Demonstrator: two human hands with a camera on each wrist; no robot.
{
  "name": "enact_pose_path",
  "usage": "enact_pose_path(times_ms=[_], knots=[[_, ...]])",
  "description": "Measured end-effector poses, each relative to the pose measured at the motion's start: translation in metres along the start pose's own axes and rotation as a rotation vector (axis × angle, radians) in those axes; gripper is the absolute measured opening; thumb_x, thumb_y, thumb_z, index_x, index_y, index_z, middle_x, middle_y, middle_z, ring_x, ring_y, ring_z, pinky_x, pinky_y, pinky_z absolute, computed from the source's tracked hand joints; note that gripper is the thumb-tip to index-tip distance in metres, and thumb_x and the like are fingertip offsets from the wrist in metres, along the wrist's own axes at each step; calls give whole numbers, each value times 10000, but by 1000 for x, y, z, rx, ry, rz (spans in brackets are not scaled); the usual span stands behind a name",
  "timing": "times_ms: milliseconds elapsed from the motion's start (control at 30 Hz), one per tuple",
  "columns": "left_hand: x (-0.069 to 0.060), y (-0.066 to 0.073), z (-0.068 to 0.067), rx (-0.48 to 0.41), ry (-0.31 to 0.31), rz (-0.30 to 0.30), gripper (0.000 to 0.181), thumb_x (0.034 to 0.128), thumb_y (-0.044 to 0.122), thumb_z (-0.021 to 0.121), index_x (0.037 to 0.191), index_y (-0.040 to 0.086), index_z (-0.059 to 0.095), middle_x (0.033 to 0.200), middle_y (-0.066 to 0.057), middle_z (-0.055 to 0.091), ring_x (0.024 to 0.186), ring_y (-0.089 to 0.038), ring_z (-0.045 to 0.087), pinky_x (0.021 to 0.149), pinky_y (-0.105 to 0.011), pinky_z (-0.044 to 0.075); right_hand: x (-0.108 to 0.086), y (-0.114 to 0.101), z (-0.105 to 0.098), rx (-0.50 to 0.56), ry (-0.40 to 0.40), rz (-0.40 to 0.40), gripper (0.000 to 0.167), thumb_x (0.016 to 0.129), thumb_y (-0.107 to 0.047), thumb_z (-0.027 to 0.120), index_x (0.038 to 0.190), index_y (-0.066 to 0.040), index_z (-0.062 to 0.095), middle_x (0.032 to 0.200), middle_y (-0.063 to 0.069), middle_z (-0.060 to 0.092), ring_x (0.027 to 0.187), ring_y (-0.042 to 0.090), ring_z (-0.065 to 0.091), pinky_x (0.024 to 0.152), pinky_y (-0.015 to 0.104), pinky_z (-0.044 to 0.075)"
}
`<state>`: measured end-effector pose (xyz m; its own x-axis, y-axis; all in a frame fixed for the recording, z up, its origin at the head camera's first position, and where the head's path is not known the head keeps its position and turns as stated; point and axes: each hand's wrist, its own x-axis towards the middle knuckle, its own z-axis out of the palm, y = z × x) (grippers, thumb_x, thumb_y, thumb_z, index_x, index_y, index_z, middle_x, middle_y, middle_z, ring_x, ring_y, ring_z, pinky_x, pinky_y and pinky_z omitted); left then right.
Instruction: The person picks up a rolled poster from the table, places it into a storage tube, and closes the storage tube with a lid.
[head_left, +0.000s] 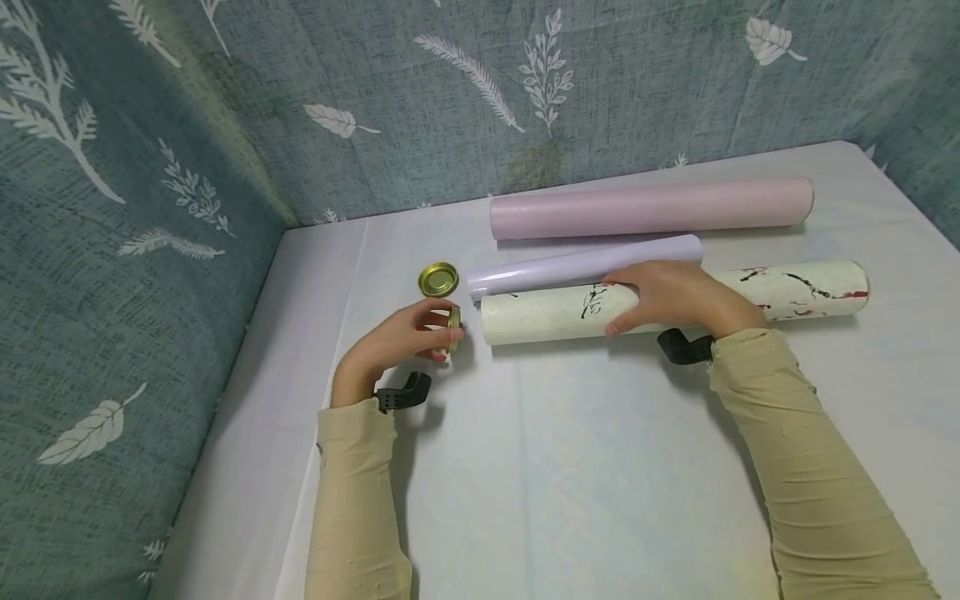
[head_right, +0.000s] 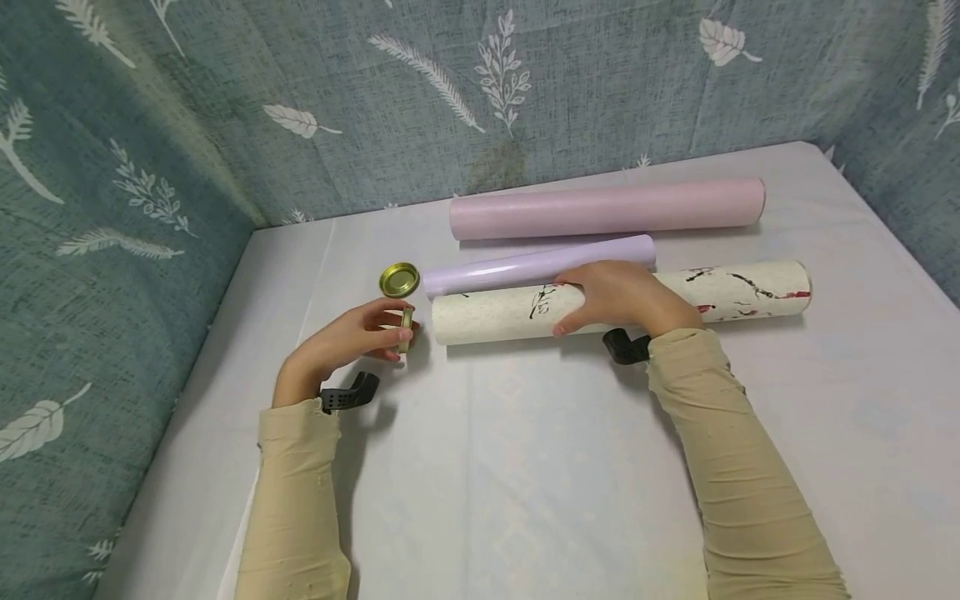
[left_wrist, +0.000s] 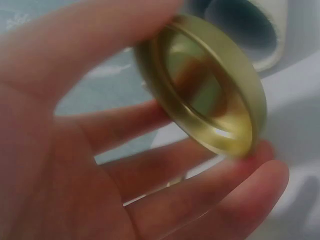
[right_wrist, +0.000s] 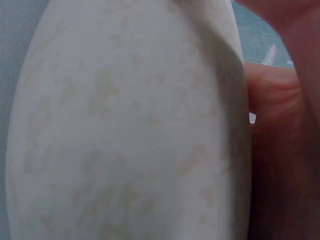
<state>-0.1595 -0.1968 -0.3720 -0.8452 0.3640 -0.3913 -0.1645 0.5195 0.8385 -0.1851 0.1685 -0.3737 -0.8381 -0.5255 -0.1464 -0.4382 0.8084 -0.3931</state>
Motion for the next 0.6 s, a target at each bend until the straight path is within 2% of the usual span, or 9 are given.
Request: enact_pose_path(times_ms=[133,267,400,600], knots=[[0,6,4,-57,-29,1,604,808,264,664,1300,68,372,1226,-127,466,913,-313,603,742,-402,494,-1,0,-1,15,-2,1,855,599,-638,676,1272,-142,500,1268,44,502,1167,266,439,918,452,343],[7,-1,6,-71,-39,13,623,784,305,684,1282,99,372,1202,-119,465,887,-292,611,734,-388,498,0,-2,-2,17,-10,-5,869,593,-659,663,1278,-150,496,1275,42,496,1170,265,436,918,449,344],[15,-11,8,-41,-35,14,633,750,367,703,1245,148,375,1152,-107,478,857,-243,608,719,-358,498,1,-3,-1,21,-19,-8,868,597,-653,665,1279,-144,493,1276,43,496,1166,268,441,913,452,349],[19,-13,11,-45,-58,45,612,755,348,705,1227,149,369,1138,-120,492,854,-255,598,712,-363,494,1,-4,0,42,-31,-1,862,603,-634,677,1279,-132,490,1270,56,500,1168,274,437,919,451,345]])
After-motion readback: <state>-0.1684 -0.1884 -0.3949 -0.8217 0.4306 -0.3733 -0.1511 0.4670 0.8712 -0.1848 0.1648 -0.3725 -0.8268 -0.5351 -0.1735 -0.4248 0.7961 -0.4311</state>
